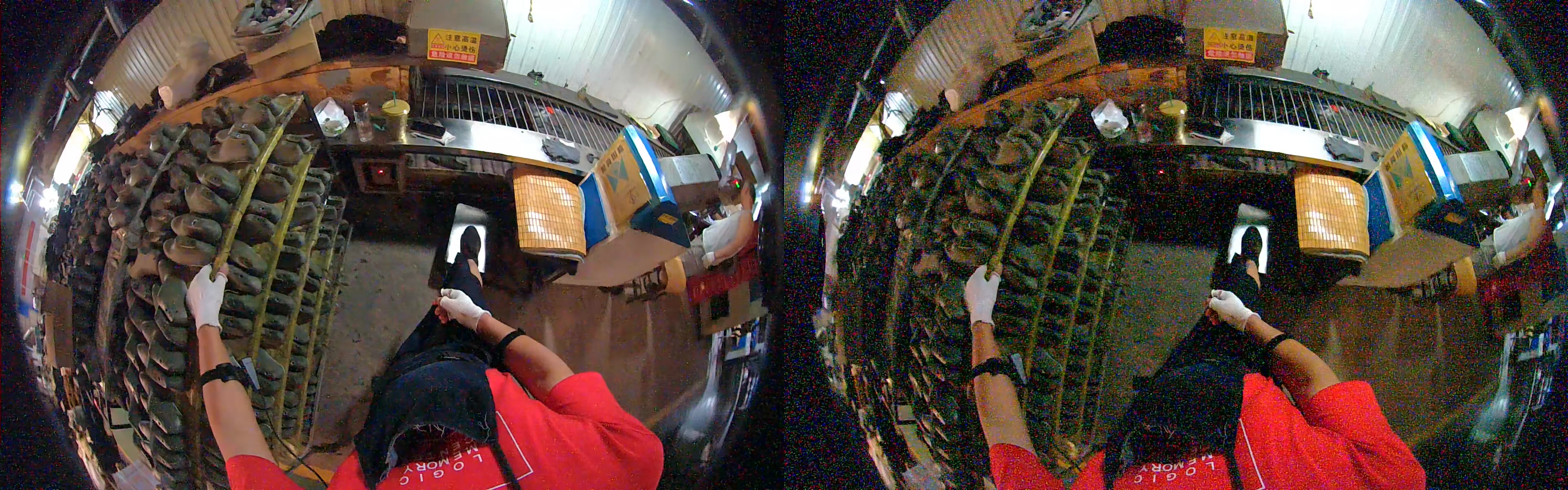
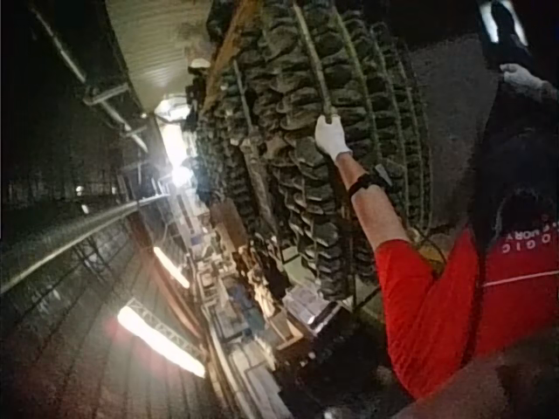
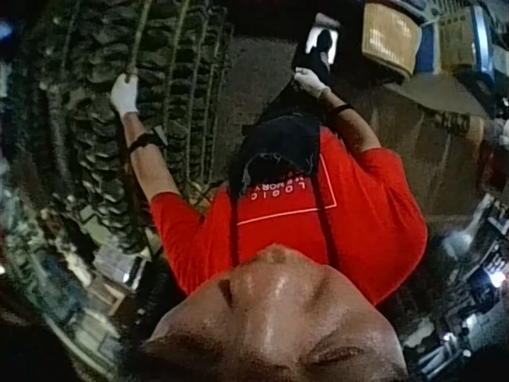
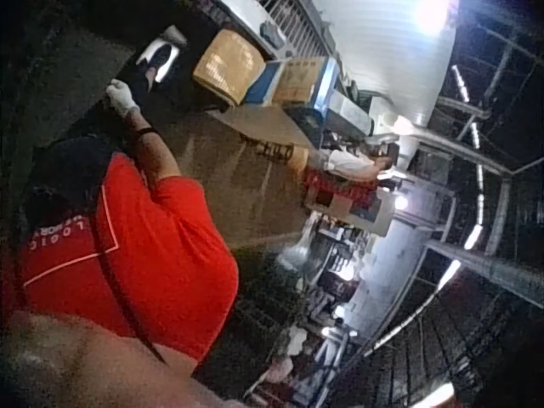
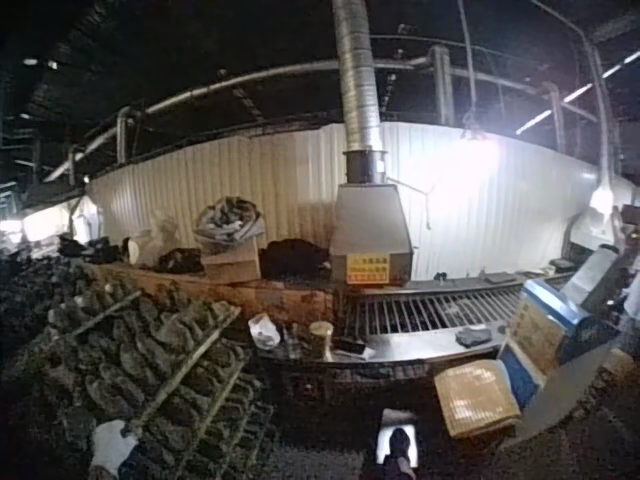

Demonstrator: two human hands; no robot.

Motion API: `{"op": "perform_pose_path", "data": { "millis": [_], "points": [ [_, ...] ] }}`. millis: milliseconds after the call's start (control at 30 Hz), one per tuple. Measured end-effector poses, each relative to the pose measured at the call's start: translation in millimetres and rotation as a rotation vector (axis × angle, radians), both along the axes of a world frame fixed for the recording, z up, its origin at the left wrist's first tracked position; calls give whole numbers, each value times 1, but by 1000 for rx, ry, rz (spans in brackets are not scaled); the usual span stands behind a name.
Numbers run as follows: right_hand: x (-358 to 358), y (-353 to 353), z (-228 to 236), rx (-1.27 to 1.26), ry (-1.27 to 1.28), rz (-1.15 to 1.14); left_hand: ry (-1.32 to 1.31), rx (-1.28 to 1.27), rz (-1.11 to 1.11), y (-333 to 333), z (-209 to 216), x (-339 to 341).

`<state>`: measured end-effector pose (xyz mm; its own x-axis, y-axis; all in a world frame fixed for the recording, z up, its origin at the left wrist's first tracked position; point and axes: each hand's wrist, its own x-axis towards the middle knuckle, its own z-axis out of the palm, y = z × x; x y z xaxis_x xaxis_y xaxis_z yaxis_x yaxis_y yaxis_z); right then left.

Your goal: Moving a large industrial rack filled with shoe lasts to a different area of the factory.

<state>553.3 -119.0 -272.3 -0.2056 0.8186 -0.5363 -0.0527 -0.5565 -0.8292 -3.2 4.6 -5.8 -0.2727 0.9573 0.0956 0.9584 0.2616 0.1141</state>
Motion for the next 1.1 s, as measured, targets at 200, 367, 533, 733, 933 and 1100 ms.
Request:
{"op": "perform_pose_path", "data": {
  "millis": [200, 367, 533, 733, 933, 1100],
  "points": [
    [-7, -10, 12, -30, 10, -4, 27, -1, -1, -4, 2, 0],
    [-8, -13, 8, -66, 61, -26, -4, -23, 20, -4, 6, 6],
    [-11, -14, 8, -63, 75, -20, 10, -23, 51, -6, 11, 18],
    [-19, -11, 11, -65, 63, -29, 16, 0, 59, -8, 5, 7],
    [-22, -8, 12, -82, 41, -54, 10, 1, 57, -7, 7, 13],
    [-25, -5, 15, -79, -30, -35, 5, 22, 37, -9, 4, 7]
  ]
}}
